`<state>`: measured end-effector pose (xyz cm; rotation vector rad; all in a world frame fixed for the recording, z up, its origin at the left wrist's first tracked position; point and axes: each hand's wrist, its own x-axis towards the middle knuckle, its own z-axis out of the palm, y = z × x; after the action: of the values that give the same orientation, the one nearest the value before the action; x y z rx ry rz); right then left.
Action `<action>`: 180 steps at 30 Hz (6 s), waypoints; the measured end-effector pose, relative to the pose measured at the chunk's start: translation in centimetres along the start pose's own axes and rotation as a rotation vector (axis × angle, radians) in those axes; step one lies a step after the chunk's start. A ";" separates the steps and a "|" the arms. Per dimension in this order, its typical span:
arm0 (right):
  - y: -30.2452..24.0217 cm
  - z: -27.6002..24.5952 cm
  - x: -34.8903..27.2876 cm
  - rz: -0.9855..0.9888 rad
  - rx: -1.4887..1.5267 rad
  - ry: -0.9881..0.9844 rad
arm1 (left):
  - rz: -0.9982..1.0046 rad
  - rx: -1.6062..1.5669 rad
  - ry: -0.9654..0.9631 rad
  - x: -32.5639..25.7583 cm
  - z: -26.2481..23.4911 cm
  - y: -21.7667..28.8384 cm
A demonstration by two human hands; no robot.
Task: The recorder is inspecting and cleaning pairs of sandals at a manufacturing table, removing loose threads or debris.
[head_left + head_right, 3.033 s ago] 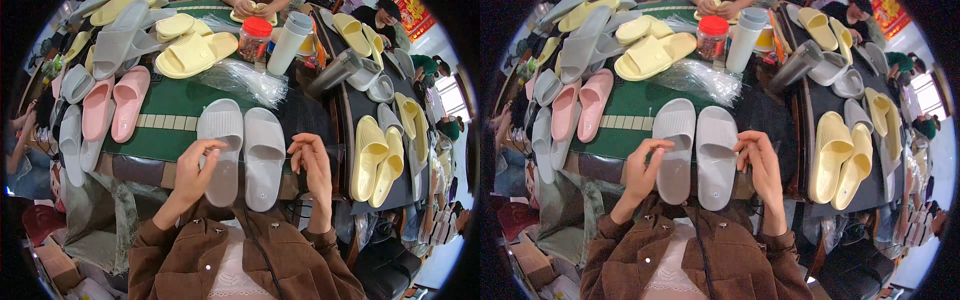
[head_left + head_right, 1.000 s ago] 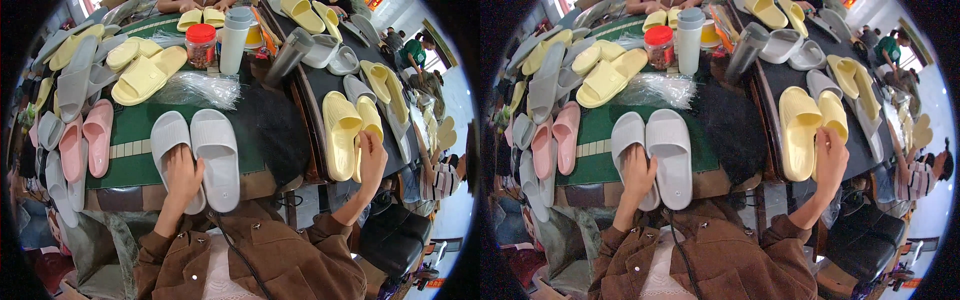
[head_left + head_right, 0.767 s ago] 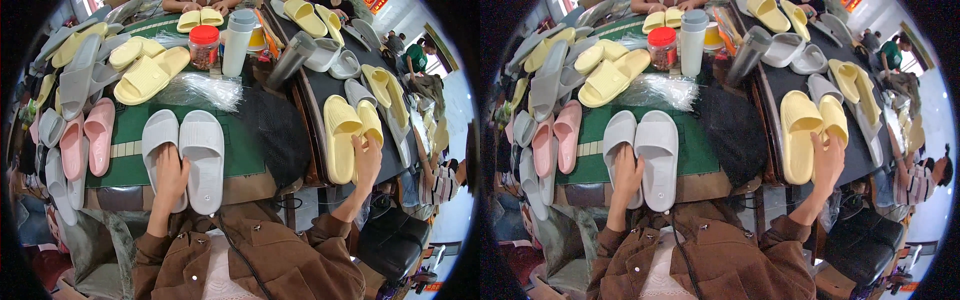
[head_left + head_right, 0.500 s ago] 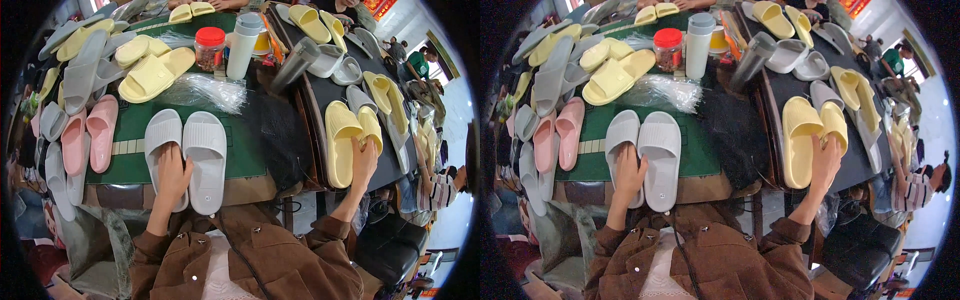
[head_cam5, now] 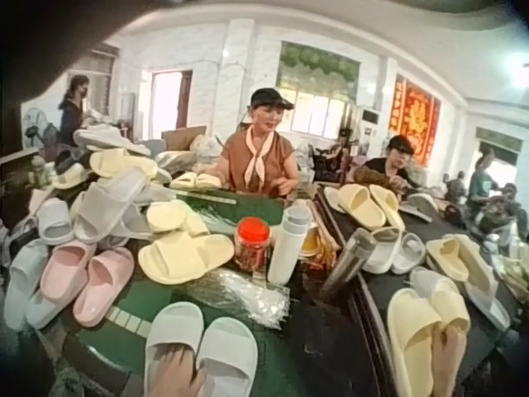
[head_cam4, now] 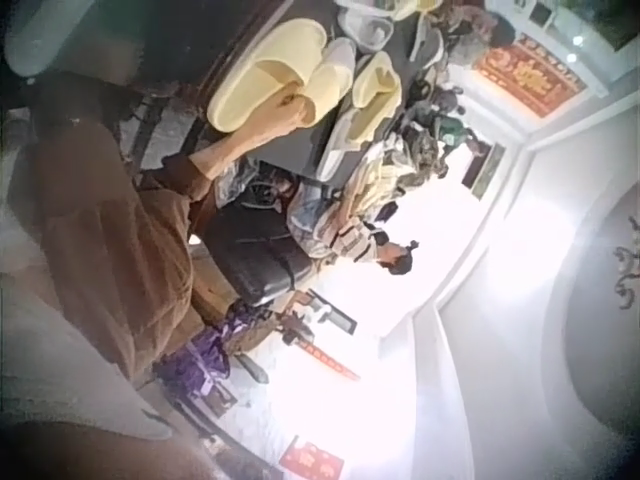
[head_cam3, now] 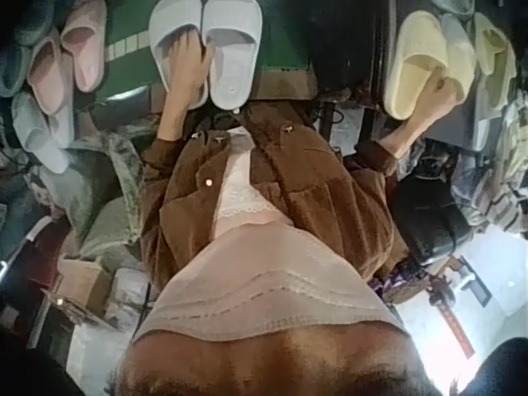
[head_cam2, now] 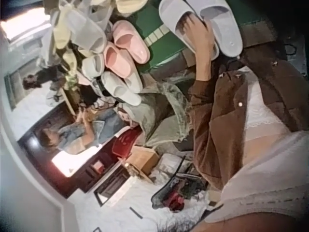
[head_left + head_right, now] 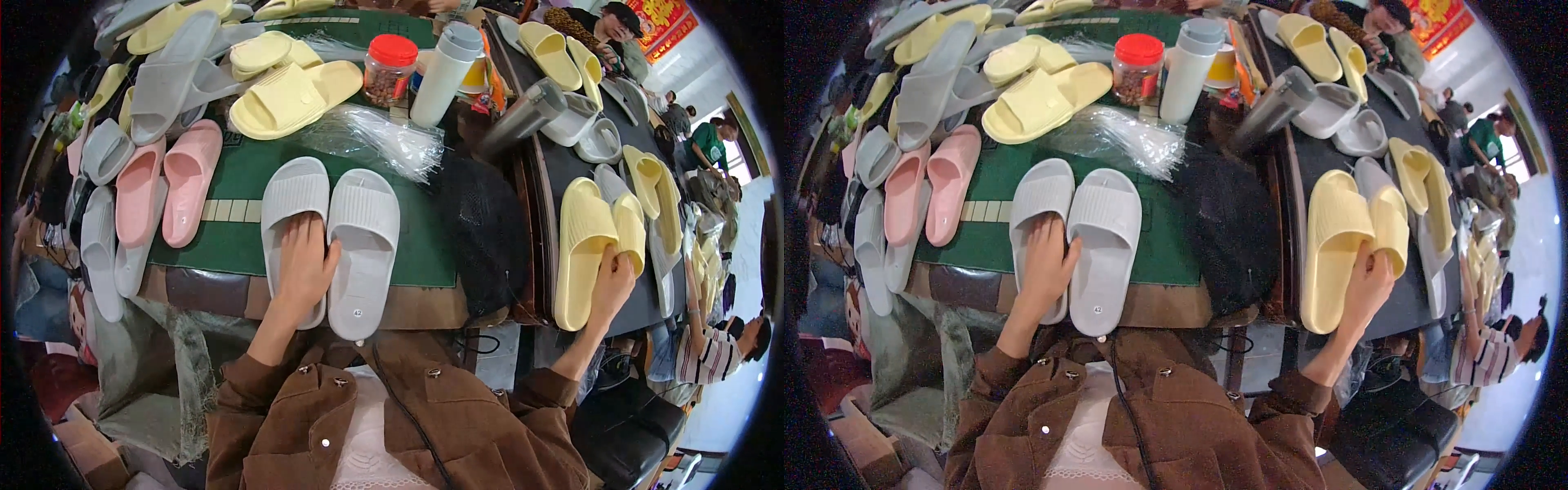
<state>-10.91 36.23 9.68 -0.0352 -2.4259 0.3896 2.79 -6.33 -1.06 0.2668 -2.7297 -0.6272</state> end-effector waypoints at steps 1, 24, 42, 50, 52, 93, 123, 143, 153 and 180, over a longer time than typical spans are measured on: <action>0.1 -0.1 -0.1 -0.005 0.002 -0.003 | -0.006 0.000 0.001 -0.1 0.0 0.0; -16.9 0.4 -8.0 -0.131 0.883 -0.551 | 0.031 -0.164 0.137 0.0 -1.2 0.3; -20.7 5.6 -11.7 0.024 1.076 -0.863 | -0.043 0.002 0.685 0.9 -5.3 -2.9; -22.8 9.6 -13.2 -0.229 0.806 -0.654 | -0.163 0.067 0.732 1.1 -8.1 -6.4; -23.1 9.8 -13.4 -0.308 0.774 -0.641 | -0.189 0.103 0.749 1.6 -9.5 -7.0; -22.8 9.7 -13.8 -0.432 0.732 -0.671 | 0.079 -0.163 0.467 4.4 -8.6 -2.8; -18.1 4.6 -9.9 -0.152 0.992 -1.099 | 0.340 -0.298 0.193 2.0 -0.5 3.0; -18.7 4.6 -11.0 0.583 2.023 -0.989 | 0.498 -0.728 0.302 -0.9 -3.7 6.8; -17.8 4.0 -9.6 0.466 1.846 -0.917 | 0.033 -1.245 0.434 -0.6 -6.3 4.3; -15.0 1.4 -6.5 -0.503 0.851 -1.249 | 0.113 -0.466 -0.269 -4.7 -9.1 5.1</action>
<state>-5.61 20.71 8.98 1.5506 -2.9491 1.4713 9.81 -4.21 7.68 -0.0915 -2.7103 -1.3139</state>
